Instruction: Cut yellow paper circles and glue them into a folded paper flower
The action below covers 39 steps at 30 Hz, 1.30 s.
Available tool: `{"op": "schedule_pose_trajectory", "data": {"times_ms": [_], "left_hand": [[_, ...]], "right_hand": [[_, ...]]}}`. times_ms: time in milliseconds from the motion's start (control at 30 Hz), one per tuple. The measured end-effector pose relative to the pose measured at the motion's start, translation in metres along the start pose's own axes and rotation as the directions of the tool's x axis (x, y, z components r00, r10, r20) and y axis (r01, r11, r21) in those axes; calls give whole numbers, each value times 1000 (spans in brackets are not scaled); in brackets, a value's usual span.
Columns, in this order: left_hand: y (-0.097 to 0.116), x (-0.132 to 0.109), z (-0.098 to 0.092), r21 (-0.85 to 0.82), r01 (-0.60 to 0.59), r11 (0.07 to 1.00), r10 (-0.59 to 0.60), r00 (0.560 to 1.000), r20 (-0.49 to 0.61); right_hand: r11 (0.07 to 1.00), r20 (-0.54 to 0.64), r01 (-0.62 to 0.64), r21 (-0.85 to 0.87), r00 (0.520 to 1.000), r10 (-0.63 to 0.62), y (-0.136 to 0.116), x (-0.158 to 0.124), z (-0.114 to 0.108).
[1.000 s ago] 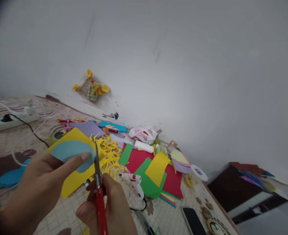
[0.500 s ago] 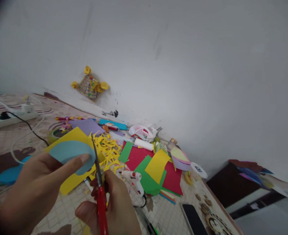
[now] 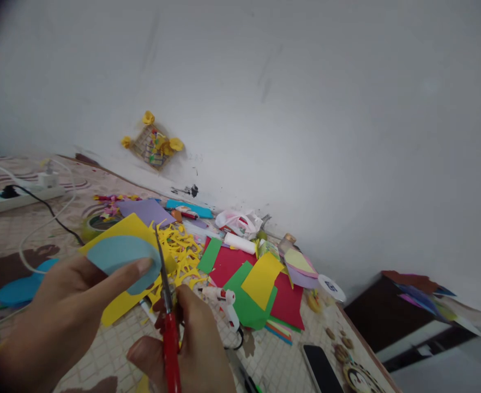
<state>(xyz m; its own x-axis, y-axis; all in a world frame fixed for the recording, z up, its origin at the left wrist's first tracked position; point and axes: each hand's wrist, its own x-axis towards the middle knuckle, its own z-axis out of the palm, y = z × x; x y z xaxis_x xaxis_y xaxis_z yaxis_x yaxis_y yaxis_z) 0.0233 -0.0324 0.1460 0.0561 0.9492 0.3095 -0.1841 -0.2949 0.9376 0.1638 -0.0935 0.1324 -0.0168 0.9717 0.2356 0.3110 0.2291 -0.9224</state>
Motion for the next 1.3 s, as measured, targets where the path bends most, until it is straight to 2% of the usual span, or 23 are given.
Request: {"op": "schedule_pose_trajectory", "data": {"times_ms": [400,667,867,1133,1300], "left_hand": [[3,-3,0,-50,38,998,-39,999,-6],[3,-2,0,-68,30,997,-31,1000,-2],[5,-3,-1,-41,30,999,-30,1000,-7],[7,0,0,-38,43,998,-44,999,-20],[2,-2,0,-122,56,991,-54,998,17]], "right_hand": [[999,8,7,-40,1000,-7,16,0,-2],[999,-7,8,-41,1000,-8,17,-2,-2],[999,-11,-43,12,999,43,24,-1,-1],[997,37,10,-83,999,-7,15,3,-4],[995,63,26,-100,998,-20,15,7,-7]]}}
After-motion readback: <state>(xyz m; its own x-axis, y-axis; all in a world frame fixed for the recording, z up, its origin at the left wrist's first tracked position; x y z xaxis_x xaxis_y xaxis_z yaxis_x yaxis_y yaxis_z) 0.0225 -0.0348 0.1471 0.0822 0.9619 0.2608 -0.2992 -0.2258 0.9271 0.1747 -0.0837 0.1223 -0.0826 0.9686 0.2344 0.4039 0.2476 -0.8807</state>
